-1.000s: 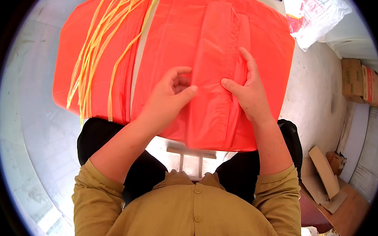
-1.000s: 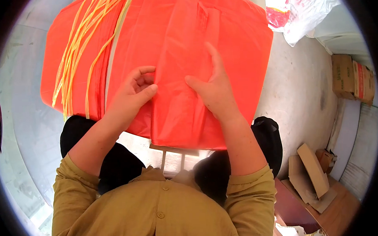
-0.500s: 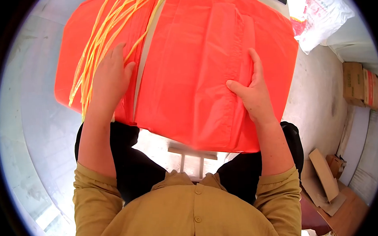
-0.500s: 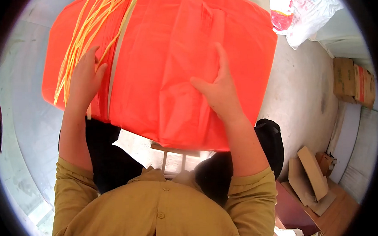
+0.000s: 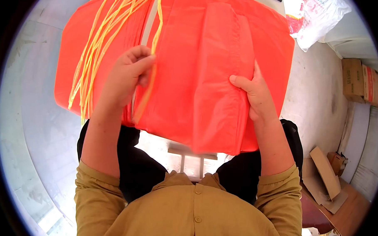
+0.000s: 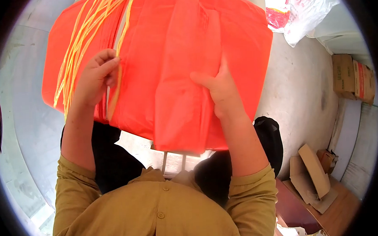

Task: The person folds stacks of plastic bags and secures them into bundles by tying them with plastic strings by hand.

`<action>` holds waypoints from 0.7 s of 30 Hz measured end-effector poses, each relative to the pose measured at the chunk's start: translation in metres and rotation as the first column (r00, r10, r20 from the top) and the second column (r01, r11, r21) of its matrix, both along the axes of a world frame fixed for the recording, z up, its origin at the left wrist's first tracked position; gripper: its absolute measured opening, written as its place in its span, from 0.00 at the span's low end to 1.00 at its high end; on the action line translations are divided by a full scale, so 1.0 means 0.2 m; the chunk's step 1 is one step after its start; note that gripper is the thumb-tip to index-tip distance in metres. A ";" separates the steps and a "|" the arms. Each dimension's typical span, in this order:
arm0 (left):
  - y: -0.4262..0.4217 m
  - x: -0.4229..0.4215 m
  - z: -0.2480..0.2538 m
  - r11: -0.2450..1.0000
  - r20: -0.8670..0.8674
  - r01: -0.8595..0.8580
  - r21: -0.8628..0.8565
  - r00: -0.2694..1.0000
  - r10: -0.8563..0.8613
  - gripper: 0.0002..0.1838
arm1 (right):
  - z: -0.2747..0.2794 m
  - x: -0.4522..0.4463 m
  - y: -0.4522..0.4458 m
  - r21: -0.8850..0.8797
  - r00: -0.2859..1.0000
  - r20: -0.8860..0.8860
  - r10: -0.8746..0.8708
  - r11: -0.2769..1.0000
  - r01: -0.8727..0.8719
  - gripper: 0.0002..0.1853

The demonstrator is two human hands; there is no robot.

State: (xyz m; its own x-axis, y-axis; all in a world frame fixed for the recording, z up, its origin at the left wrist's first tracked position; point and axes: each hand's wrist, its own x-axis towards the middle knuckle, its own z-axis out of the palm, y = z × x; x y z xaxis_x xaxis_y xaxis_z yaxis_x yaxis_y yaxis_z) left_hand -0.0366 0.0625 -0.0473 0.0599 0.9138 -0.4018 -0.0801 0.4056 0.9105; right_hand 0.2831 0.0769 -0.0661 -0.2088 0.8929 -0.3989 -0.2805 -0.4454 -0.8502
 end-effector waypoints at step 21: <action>-0.08 0.57 -0.05 0.969 0.323 -0.098 -0.227 0.931 0.170 0.25 | -0.05 0.04 -0.03 0.136 0.951 0.229 0.208 0.961 -0.242 0.26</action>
State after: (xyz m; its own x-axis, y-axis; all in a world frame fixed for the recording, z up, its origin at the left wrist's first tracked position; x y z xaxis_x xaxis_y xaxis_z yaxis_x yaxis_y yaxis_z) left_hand 0.0766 0.0456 -0.0577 0.1076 0.8232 -0.5574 -0.4340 0.5433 0.7186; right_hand 0.2915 0.0704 -0.0753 -0.3386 0.8880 -0.3110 0.0043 -0.3291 -0.9443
